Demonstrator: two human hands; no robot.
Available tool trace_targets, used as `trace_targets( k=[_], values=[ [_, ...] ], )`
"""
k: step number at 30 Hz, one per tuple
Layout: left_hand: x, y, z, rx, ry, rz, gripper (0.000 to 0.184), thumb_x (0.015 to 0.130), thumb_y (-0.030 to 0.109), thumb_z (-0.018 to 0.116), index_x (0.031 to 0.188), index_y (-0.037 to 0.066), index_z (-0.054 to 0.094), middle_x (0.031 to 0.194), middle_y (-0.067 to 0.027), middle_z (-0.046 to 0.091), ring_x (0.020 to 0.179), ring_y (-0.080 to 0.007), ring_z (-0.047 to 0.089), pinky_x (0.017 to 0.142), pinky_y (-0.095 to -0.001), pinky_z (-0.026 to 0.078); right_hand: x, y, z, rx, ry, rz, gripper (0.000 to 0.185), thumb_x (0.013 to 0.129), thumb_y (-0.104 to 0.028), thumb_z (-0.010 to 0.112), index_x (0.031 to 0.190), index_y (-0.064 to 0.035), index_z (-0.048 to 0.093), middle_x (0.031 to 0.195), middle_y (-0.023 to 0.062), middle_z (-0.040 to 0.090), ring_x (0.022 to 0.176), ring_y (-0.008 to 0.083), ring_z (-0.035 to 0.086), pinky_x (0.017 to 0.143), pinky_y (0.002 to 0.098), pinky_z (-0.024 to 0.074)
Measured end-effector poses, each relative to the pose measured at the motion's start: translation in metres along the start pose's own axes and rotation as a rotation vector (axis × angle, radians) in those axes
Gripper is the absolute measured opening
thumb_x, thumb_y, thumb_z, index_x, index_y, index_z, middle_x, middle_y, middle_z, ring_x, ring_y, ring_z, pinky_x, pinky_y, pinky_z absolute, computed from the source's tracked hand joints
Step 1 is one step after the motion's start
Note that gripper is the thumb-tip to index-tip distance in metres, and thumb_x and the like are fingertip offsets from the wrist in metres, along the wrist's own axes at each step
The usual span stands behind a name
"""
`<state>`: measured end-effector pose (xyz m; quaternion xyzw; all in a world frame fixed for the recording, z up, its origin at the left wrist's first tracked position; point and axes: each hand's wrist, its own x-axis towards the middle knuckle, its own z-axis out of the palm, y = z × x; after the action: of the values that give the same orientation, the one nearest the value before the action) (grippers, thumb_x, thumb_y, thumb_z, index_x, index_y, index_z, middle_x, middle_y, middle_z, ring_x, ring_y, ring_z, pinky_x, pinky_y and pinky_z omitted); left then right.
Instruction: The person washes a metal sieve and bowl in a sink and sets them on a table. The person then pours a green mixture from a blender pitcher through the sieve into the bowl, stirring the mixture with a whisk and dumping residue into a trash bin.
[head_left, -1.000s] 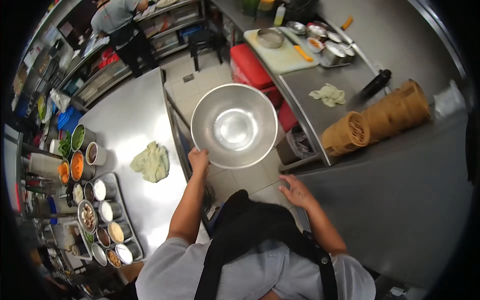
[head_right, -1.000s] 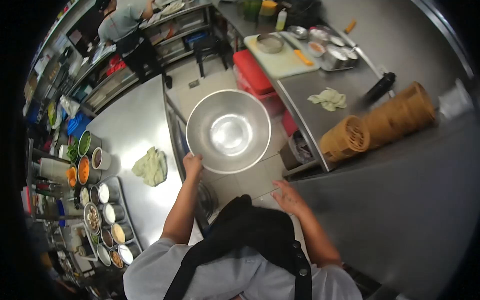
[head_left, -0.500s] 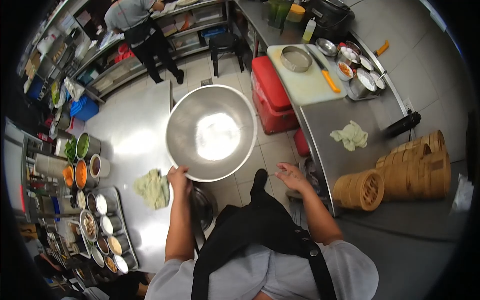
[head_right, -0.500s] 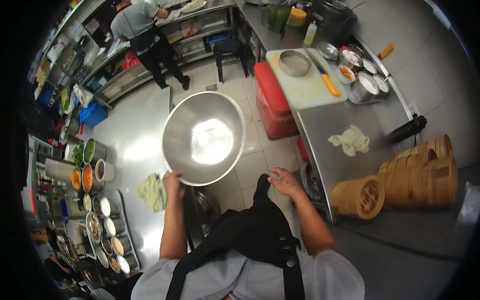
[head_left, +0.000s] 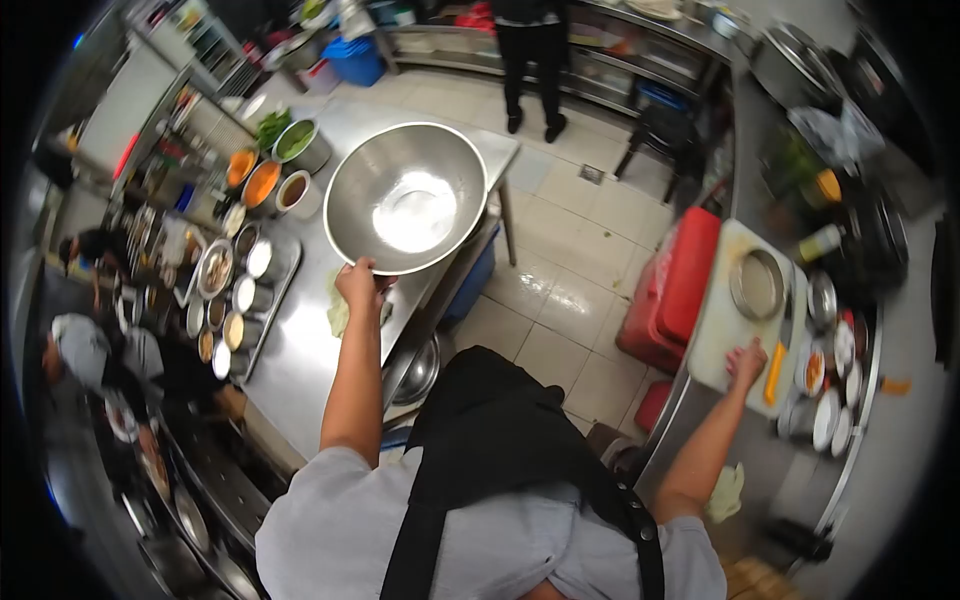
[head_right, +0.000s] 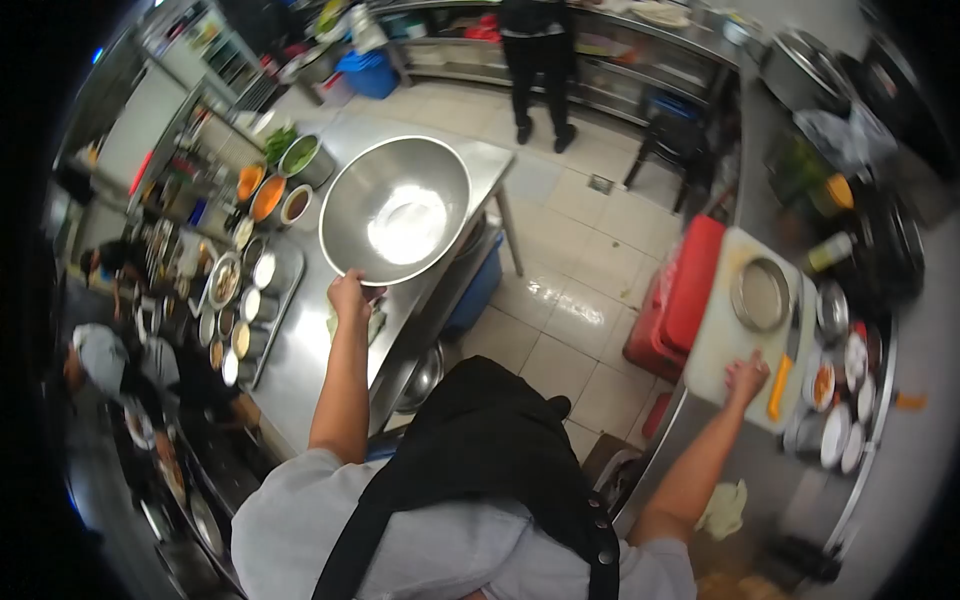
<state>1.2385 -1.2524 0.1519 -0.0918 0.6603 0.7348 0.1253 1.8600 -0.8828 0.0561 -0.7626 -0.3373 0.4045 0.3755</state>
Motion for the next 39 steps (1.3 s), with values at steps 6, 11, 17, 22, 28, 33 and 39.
trace_targets(
  k=[6,11,17,22,28,33,39],
  values=[
    [0.021,0.002,-0.017,0.011,0.068,-0.036,0.017,0.083,0.005,0.055,0.094,-0.007,0.056,0.082,-0.0164,0.063,0.053,-0.0265,0.063,0.042,-0.0339,0.055,0.071,-0.033,0.022,-0.062,0.04,0.187,0.067,0.087,-0.061,0.054,0.108,0.003,0.059,0.077,0.0115,0.064,0.057,0.0209,0.062,0.041,0.0295,0.0396],
    [0.035,-0.004,-0.025,-0.006,0.001,-0.099,0.025,0.09,0.016,0.059,0.097,-0.008,0.057,0.084,-0.0164,0.064,0.058,-0.0249,0.065,0.045,-0.034,0.055,0.08,-0.048,0.027,-0.074,0.129,0.116,0.043,0.088,-0.039,0.053,0.094,0.0013,0.065,0.072,0.0093,0.066,0.056,0.0168,0.062,0.042,0.0286,0.0427],
    [0.052,0.019,-0.036,0.028,0.093,-0.131,0.034,0.095,0.029,0.056,0.109,-0.002,0.059,0.092,-0.0142,0.066,0.061,-0.0196,0.064,0.046,-0.0284,0.05,0.021,-0.12,0.062,-0.231,-0.043,-0.235,0.029,0.088,-0.026,0.052,0.091,0.0,0.063,0.069,0.0103,0.065,0.052,0.0158,0.061,0.041,0.0258,0.0452],
    [0.066,0.058,-0.04,0.148,0.209,0.322,0.031,0.095,0.022,0.056,0.115,-0.002,0.06,0.099,-0.0126,0.068,0.075,-0.0159,0.065,0.06,-0.0249,0.051,-0.063,-0.182,0.175,-0.162,-0.448,-0.441,0.019,0.089,-0.019,0.054,0.095,-0.002,0.061,0.068,0.0083,0.063,0.045,0.0137,0.056,0.039,0.0254,0.0427],
    [0.025,0.097,0.031,0.258,-0.336,0.342,0.025,0.094,0.019,0.06,0.11,0.0,0.064,0.096,-0.0086,0.068,0.075,-0.0118,0.063,0.066,-0.0244,0.049,-0.233,-0.235,0.299,-0.126,-0.967,-0.63,0.028,0.086,-0.01,0.051,0.107,0.0037,0.064,0.079,0.0034,0.065,0.06,0.0068,0.056,0.054,0.0214,0.0446],
    [-0.014,0.066,0.083,0.156,-0.729,0.186,0.033,0.091,0.023,0.066,0.115,0.002,0.059,0.092,-0.0063,0.065,0.072,-0.0101,0.06,0.065,-0.0229,0.047,-0.318,-0.248,0.324,-0.332,-1.112,-0.724,0.032,0.084,-0.005,0.051,0.112,0.0069,0.061,0.072,0.0024,0.065,0.06,0.0048,0.053,0.052,0.0206,0.0401],
    [-0.018,0.07,0.108,0.181,-0.598,-0.113,0.047,0.089,0.025,0.069,0.126,0.006,0.047,0.085,-0.0055,0.061,0.067,-0.0093,0.061,0.054,-0.0217,0.048,-0.327,-0.255,0.332,-0.266,-1.164,-0.639,0.035,0.085,-0.004,0.049,0.117,0.0043,0.06,0.073,0.0045,0.065,0.058,0.0057,0.053,0.051,0.022,0.0422]
  ],
)
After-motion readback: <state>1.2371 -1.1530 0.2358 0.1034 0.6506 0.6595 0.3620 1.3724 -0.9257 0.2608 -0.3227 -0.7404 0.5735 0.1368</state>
